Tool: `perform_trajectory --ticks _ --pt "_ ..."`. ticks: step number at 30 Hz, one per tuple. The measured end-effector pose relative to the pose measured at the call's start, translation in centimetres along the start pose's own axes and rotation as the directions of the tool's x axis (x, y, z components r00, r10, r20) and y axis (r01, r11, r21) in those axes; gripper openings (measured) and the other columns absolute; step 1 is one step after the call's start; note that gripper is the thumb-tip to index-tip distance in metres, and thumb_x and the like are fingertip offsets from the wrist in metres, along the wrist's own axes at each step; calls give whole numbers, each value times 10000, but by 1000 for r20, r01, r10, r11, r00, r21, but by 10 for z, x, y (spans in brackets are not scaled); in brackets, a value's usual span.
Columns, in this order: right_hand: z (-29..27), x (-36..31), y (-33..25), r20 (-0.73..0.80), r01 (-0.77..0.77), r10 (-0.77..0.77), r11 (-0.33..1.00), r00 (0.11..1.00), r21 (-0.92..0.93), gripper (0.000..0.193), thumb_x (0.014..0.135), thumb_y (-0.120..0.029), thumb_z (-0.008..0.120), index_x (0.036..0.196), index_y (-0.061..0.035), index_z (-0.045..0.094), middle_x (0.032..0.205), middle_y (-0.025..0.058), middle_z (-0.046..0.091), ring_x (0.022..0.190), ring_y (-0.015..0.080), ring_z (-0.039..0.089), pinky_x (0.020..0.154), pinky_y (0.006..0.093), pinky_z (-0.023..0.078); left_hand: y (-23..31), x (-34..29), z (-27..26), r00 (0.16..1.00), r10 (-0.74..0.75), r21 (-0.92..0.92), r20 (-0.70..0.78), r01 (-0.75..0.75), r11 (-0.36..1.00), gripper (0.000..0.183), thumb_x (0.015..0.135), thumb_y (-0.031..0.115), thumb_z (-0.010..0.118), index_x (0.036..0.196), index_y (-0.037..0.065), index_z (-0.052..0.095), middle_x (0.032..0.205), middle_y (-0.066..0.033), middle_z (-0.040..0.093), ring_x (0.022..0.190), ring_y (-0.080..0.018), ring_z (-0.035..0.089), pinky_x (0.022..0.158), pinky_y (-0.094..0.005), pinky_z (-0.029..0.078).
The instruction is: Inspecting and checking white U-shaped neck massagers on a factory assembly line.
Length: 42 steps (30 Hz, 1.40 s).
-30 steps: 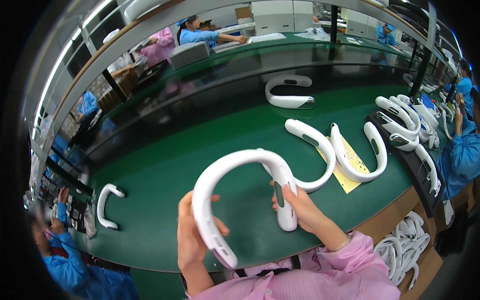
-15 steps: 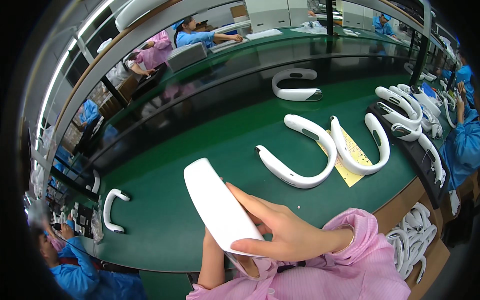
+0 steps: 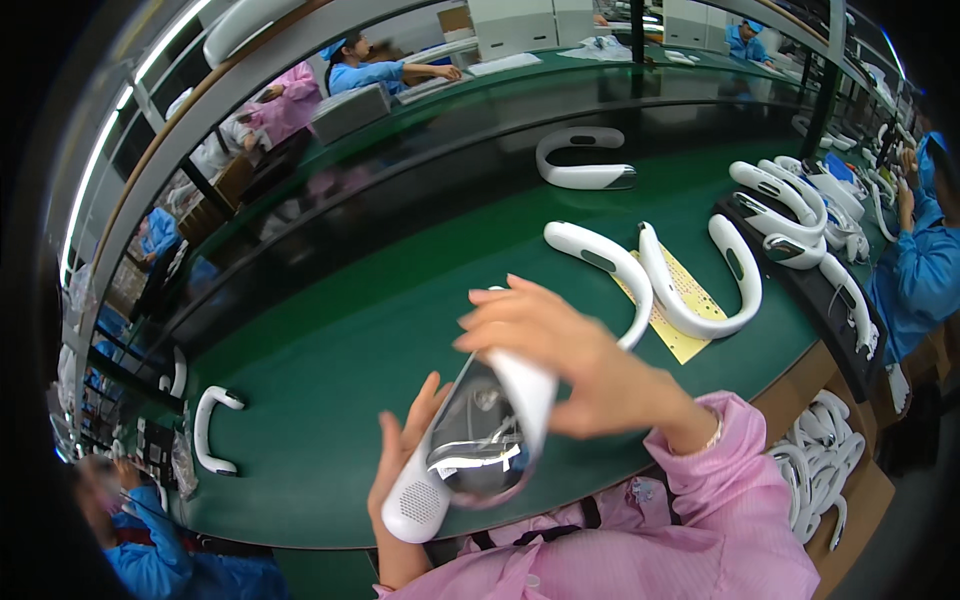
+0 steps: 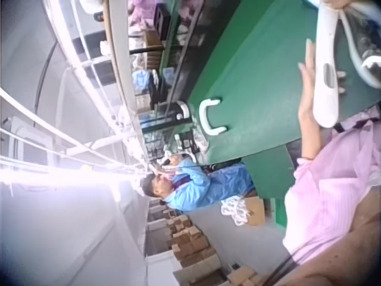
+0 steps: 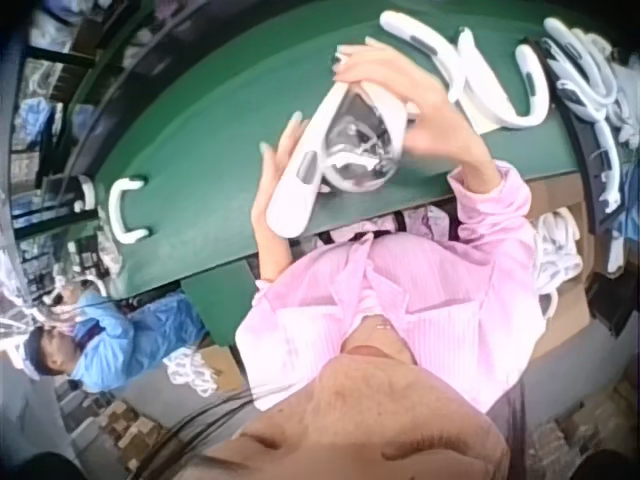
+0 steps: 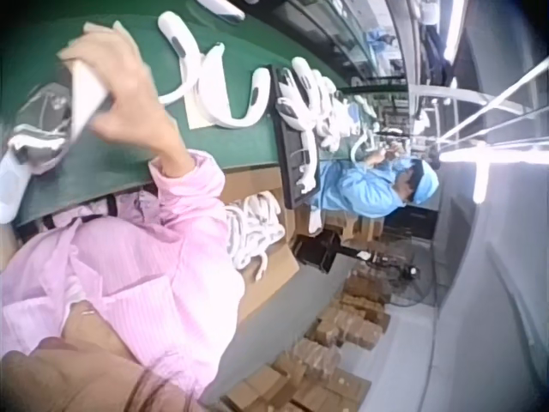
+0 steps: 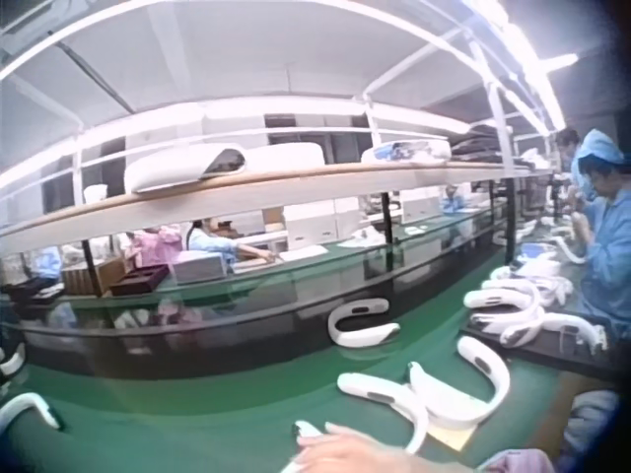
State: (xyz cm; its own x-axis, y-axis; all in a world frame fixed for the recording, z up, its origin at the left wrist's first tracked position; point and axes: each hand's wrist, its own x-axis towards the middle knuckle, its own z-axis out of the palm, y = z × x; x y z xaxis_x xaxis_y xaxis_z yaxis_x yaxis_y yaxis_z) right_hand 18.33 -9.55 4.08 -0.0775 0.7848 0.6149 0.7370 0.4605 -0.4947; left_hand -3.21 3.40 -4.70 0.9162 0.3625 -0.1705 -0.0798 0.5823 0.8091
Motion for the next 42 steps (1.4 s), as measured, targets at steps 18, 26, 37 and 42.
perform_trajectory --ticks 18,26,37,42 --pt "4 2 2 275 -574 707 222 652 788 531 855 -404 617 1127 -5 397 899 55 514 769 108 556 676 259 481 23 20 0 871 387 8 -302 -403 915 439 825 377 586 1019 5 455 719 -62 481 611 -145 502 568 -290 477" --pt "14 6 12 340 -558 737 60 584 828 534 887 -464 535 1068 8 361 849 87 497 692 135 572 603 285 521 32 32 -11 936 58 -361 -347 -190 913 398 886 379 525 948 -11 476 633 -57 472 436 -90 391 363 -211 362" --pt "44 14 31 147 -407 766 160 625 899 442 761 -120 643 1110 -13 394 856 58 505 767 123 528 701 252 449 50 32 -27 811 378 -137 -446 -479 867 655 924 509 391 1275 -44 385 1146 -163 512 978 -230 542 912 -348 463" --pt "59 62 129 39 -40 801 -19 598 999 368 810 -129 642 1070 0 415 918 89 496 876 187 513 800 330 444 37 32 -50 819 400 -46 -412 -457 888 518 924 348 457 1293 -12 407 1313 -147 422 1184 -254 430 1037 -371 336"
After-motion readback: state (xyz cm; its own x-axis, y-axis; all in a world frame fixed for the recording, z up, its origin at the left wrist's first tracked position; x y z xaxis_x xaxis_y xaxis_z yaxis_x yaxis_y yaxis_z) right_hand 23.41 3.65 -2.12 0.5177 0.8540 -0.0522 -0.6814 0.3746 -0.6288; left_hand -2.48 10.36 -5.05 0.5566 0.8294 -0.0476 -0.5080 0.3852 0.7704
